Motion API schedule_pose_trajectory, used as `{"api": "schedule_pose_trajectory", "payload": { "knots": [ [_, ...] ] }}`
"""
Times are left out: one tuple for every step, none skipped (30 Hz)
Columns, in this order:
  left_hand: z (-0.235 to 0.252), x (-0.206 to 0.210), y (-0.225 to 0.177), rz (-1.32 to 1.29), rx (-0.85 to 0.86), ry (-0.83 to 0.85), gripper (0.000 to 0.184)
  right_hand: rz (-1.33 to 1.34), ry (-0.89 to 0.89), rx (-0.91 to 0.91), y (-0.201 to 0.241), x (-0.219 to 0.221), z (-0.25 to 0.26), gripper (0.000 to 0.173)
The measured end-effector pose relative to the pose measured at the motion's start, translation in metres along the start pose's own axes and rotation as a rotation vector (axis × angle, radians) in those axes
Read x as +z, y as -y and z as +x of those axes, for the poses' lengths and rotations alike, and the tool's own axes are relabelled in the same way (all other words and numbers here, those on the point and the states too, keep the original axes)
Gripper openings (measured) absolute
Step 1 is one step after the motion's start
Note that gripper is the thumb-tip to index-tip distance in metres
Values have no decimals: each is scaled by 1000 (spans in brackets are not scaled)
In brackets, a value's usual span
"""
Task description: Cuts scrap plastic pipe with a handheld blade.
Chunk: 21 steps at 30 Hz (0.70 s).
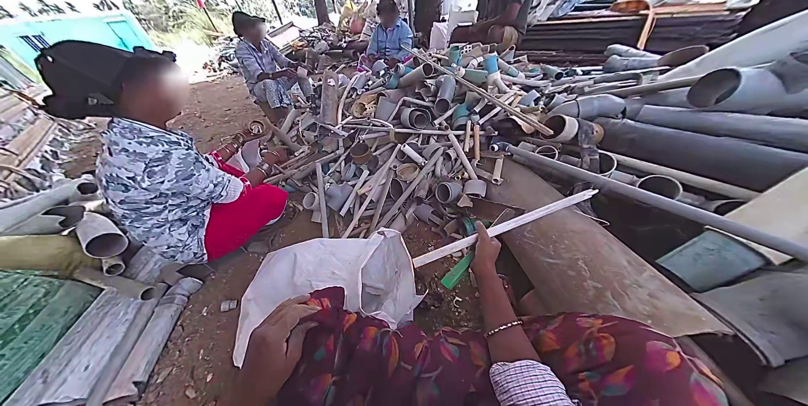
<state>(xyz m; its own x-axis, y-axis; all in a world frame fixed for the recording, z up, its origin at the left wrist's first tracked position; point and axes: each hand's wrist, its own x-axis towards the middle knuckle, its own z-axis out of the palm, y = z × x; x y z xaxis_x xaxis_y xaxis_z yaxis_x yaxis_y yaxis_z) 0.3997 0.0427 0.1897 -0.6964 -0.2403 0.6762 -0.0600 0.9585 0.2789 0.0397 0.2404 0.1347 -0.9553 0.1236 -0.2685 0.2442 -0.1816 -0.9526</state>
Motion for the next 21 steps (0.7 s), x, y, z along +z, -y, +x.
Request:
{"api": "schedule_pose_trajectory", "payload": {
  "knots": [
    [5,1,-3,26,-17,-61,35,21,0,2,1,1,-1,34],
    [9,1,-6,42,-41,-112,33,56,-3,3,3,2,-2,34],
    [12,3,-8,37,-61,-142,32,88,-1,9,5,2,-3,33],
    [15,4,-10,10,-81,-150,32,105,0,9,7,2,-4,33],
    [17,5,-11,-40,-106,-126,32,106,3,9,8,1,-4,34],
    [18,3,-9,-115,-133,-62,34,95,3,8,7,-1,-3,34],
    [19,-2,-4,-207,-161,35,38,70,2,10,4,-4,-1,34],
    [20,-10,1,-281,-191,170,46,48,-2,14,1,-7,2,34],
    [21,-20,6,-328,-236,330,60,28,-12,13,-3,-9,6,34],
    [21,-28,8,-349,-278,467,75,12,-21,16,-6,-12,10,35],
    [20,-33,9,-351,-295,546,83,0,-25,25,-8,-14,14,35],
    [15,-32,10,-346,-276,542,79,-5,-30,37,-9,-16,16,35],
    [8,-26,9,-350,-235,471,66,-16,-39,39,-9,-17,17,35],
    [2,-19,7,-356,-186,374,52,-19,-43,41,-9,-18,17,36],
    [-3,-12,5,-366,-141,276,43,-24,-45,40,-8,-17,16,37],
    [-5,-4,3,-363,-92,183,39,-22,-39,36,-8,-16,15,38],
    [-6,1,1,-339,-38,103,36,-18,-28,34,-8,-15,13,39],
    [-6,6,-2,-291,10,25,34,-9,-14,35,-8,-13,10,39],
    [-4,9,-4,-229,43,-41,33,-9,-4,34,-9,-11,8,39],
    [0,11,-6,-168,54,-98,32,-11,4,39,-8,-10,7,38],
    [5,12,-9,-112,43,-148,32,-9,6,48,-7,-9,5,37]
  ]
}}
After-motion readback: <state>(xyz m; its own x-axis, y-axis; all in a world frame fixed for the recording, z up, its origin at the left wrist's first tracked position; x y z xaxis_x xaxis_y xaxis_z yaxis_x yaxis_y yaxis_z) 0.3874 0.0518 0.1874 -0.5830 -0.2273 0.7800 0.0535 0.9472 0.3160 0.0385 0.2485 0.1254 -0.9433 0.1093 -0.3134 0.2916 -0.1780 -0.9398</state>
